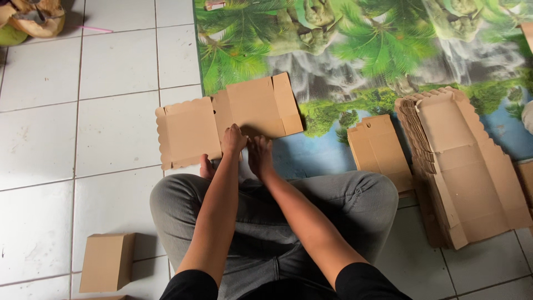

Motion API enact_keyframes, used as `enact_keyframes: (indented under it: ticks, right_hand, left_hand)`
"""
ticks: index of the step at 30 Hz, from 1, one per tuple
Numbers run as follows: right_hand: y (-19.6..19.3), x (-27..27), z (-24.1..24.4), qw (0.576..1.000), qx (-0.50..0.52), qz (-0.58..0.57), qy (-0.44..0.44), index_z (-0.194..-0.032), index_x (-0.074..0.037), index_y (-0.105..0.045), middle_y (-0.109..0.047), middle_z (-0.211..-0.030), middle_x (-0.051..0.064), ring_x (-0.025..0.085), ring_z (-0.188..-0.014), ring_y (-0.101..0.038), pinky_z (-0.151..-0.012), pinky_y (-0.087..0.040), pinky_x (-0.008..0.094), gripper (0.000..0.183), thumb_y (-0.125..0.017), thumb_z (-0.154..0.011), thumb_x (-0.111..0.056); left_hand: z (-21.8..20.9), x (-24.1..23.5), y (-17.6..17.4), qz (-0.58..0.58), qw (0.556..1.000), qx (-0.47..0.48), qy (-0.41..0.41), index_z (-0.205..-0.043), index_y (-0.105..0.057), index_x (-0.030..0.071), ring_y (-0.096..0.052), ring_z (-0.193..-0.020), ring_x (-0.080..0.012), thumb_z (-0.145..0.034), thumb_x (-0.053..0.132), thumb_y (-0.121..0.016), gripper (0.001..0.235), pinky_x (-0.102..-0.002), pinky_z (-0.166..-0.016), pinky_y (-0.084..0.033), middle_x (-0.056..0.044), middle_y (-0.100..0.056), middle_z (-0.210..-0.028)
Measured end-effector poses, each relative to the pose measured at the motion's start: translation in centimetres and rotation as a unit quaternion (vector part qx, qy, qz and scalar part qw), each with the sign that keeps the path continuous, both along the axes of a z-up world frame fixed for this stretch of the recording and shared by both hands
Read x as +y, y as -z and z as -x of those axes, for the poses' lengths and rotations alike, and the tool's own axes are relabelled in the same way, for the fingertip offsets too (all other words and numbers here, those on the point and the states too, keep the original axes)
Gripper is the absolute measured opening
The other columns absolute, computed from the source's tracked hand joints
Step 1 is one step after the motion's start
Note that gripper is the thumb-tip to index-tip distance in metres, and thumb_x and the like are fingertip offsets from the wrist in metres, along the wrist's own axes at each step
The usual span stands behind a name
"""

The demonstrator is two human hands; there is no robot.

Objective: The person sits on the floor and assembles flat cardboard pieces into small boxes. They fold the sides and flaps of the cardboard, tucking tabs into slots to form the box structure. The person handles multiple cardboard pieces, folding and assembling them one by one.

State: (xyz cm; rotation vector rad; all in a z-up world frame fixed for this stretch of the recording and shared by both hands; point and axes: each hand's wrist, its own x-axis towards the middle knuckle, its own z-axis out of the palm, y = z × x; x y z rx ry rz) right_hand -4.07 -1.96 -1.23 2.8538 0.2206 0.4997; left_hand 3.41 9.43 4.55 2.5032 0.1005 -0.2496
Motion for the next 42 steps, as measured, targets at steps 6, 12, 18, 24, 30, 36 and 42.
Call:
enact_keyframes:
  ticks: [6, 12, 18, 24, 30, 36, 42]
  right_hand:
    - [-3.0, -0.8, 0.0, 0.985, 0.174, 0.0, -0.013, -0.149, -0.022, -0.038, -0.04, -0.138, 0.01, 0.035, -0.137, -0.032, -0.112, -0.023, 0.059, 0.056, -0.048, -0.095, -0.031]
    - [-1.9, -4.4, -0.6, 0.978, 0.137, -0.15, 0.041, -0.144, -0.026, -0.043, -0.042, -0.129, 0.018, 0.042, -0.132, -0.036, -0.107, -0.025, 0.066, 0.052, -0.051, -0.093, -0.022]
    - [-6.0, -7.3, -1.8, 0.94, 0.314, -0.013, 0.132, -0.154, -0.03, -0.026, -0.02, -0.153, 0.016, 0.043, -0.146, -0.008, -0.113, -0.011, 0.066, 0.048, -0.034, -0.106, -0.027]
    - [-3.8, -9.4, -1.7, 0.936, 0.326, -0.074, 0.109, -0.158, -0.034, -0.012, -0.012, -0.161, 0.017, 0.044, -0.147, -0.019, -0.107, -0.031, 0.065, 0.069, -0.048, -0.101, -0.018]
    - [-6.0, -8.8, -1.8, 0.9, 0.372, -0.179, 0.14, -0.156, -0.032, -0.023, -0.011, -0.161, 0.012, 0.043, -0.148, -0.011, -0.106, -0.028, 0.069, 0.056, -0.034, -0.104, -0.015]
    - [-7.5, -8.2, -1.4, 0.892, 0.392, -0.161, 0.155, -0.157, -0.033, -0.014, -0.005, -0.163, 0.012, 0.043, -0.149, -0.005, -0.108, -0.024, 0.07, 0.057, -0.028, -0.104, -0.016]
    - [-6.1, -4.9, -0.9, 0.92, 0.342, -0.141, 0.129, -0.157, -0.021, -0.017, -0.005, -0.16, 0.025, 0.045, -0.149, -0.002, -0.112, -0.017, 0.065, 0.057, -0.032, -0.103, -0.016]
  left_hand:
    - [0.2, -0.3, -0.1, 0.006, 1.0, 0.01, -0.023, -0.091, -0.05, 0.009, -0.065, -0.101, -0.0402, -0.077, 0.028, -0.08, 0.038, -0.047, -0.089, -0.055, -0.018, -0.059, -0.094]
    - [-0.3, -0.7, 2.2, -0.01, 0.999, 0.017, -0.037, -0.095, -0.05, 0.013, -0.065, -0.102, -0.0397, -0.079, 0.031, -0.079, 0.039, -0.048, -0.088, -0.055, -0.016, -0.057, -0.102]
    - [1.2, -6.6, 5.7, -0.256, 0.962, -0.076, 0.048, -0.123, -0.049, 0.01, -0.055, -0.118, -0.0357, -0.09, 0.018, -0.059, 0.035, -0.045, -0.089, -0.05, -0.017, -0.047, -0.128]
    - [5.0, -12.5, 3.9, -0.361, 0.921, 0.021, 0.147, -0.15, -0.019, 0.004, -0.026, -0.143, -0.0405, -0.1, 0.02, -0.048, 0.06, -0.053, -0.113, -0.023, -0.021, -0.024, -0.156]
    - [4.3, -10.5, 8.1, -0.407, 0.883, 0.209, 0.104, -0.155, -0.001, -0.004, -0.005, -0.149, -0.0465, -0.105, 0.03, -0.037, 0.07, -0.065, -0.116, -0.004, -0.028, -0.004, -0.161]
    - [2.7, -5.5, 5.0, -0.417, 0.86, 0.264, 0.127, -0.154, -0.01, 0.0, -0.008, -0.148, -0.044, -0.1, 0.034, -0.038, 0.07, -0.072, -0.112, -0.002, -0.019, -0.009, -0.162]
    - [4.4, -2.6, -3.2, -0.431, 0.853, 0.194, 0.219, -0.154, -0.02, 0.02, 0.004, -0.151, -0.0303, -0.097, 0.026, -0.032, 0.059, -0.062, -0.118, 0.011, 0.003, 0.001, -0.165]
